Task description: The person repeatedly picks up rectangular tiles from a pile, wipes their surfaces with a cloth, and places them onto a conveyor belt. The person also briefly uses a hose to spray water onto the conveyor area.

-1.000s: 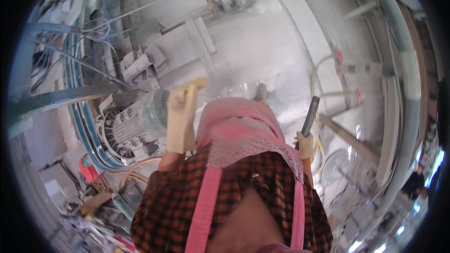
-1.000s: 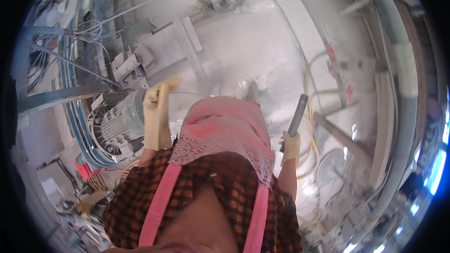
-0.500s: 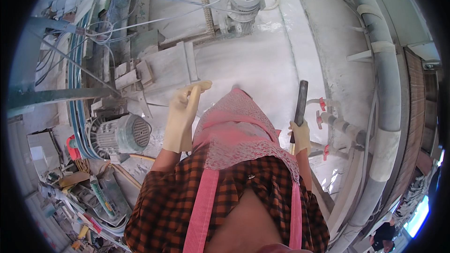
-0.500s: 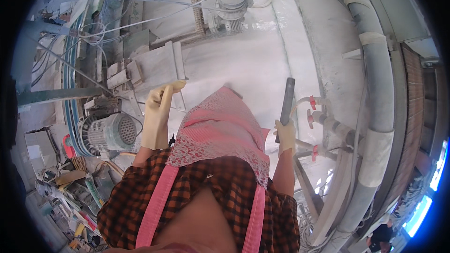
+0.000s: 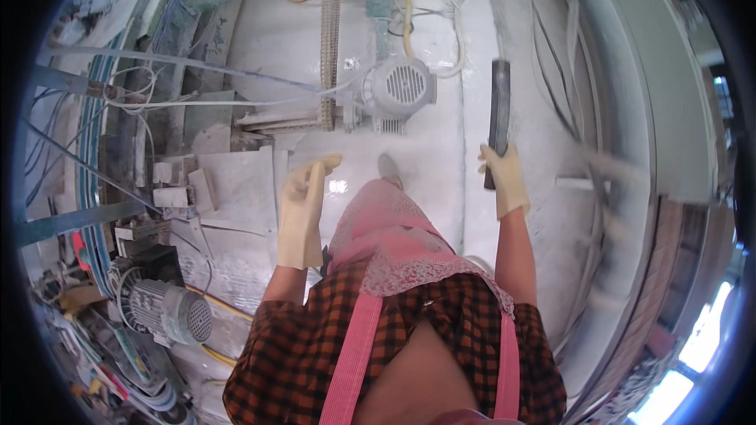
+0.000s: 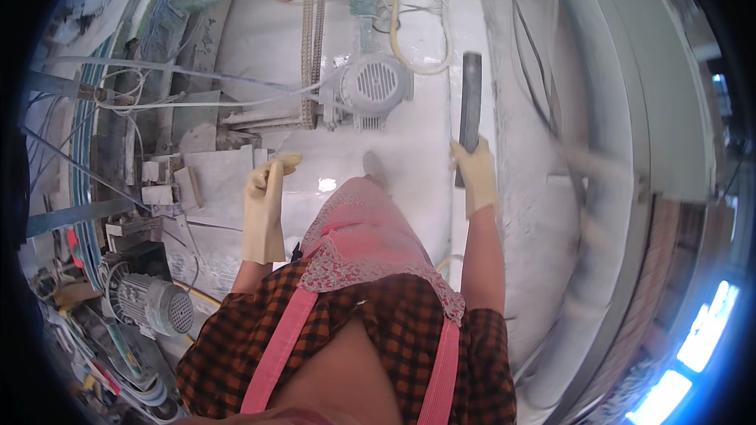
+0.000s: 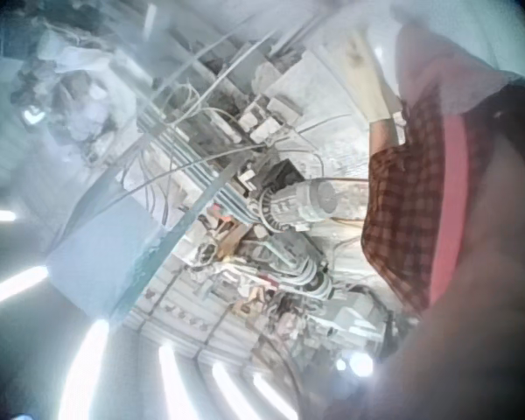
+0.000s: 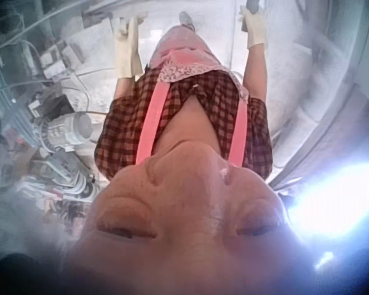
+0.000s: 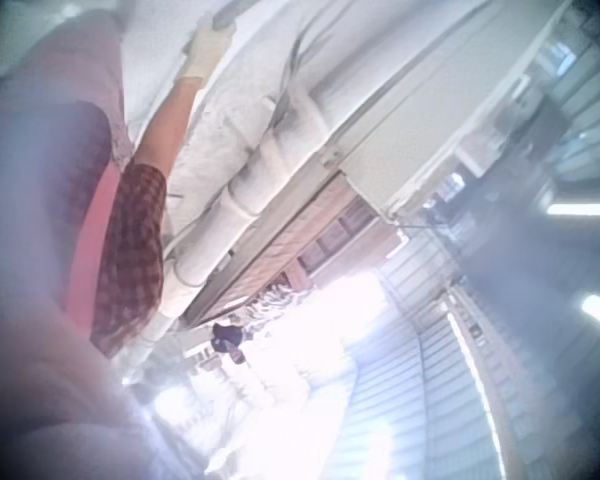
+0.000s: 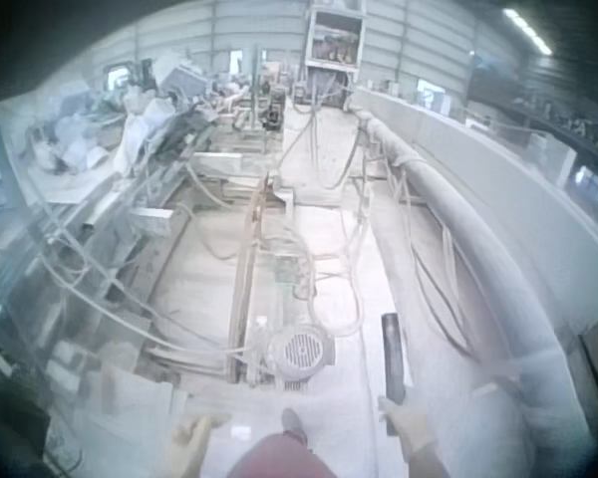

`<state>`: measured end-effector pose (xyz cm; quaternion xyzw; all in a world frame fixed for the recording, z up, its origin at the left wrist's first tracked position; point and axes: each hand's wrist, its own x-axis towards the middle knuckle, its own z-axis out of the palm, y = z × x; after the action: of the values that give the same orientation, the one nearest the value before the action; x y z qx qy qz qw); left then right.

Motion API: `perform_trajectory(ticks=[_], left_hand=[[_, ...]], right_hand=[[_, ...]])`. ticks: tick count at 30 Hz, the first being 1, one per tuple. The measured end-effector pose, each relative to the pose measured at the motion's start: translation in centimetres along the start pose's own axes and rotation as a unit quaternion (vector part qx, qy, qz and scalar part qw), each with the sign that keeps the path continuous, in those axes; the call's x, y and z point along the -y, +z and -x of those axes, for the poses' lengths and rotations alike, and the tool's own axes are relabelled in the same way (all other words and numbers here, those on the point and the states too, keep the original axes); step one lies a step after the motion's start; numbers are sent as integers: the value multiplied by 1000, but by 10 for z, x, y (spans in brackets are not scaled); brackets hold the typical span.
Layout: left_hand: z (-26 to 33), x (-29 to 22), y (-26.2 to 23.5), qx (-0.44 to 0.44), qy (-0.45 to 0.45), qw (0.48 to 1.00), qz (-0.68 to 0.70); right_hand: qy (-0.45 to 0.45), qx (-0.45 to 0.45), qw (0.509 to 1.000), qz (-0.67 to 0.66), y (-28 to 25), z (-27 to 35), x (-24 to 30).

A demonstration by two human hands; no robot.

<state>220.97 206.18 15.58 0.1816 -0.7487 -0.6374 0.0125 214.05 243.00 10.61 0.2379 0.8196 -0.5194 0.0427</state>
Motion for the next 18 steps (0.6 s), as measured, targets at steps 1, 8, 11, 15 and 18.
perform_trajectory(ticks=[1, 8, 11, 15, 18], left_hand=[[-12, -6, 9, -35, -10, 999, 27], [-81, -46, -3, -235, -12, 972, 12], [-103, -58, -15, -306, 20, 951, 30], [-141, -87, -28, -368, 52, 928, 18], [-184, -108, -35, -374, 69, 924, -27]], right_hand=[[-19, 15, 1000, 8, 4, -38, 28], [-22, 108, 993, -38, 36, -183, 149], [-19, 140, 989, 32, 51, -223, 194], [-132, 125, 980, 78, 110, -297, 300], [-306, 249, 912, -113, 154, -360, 399]])
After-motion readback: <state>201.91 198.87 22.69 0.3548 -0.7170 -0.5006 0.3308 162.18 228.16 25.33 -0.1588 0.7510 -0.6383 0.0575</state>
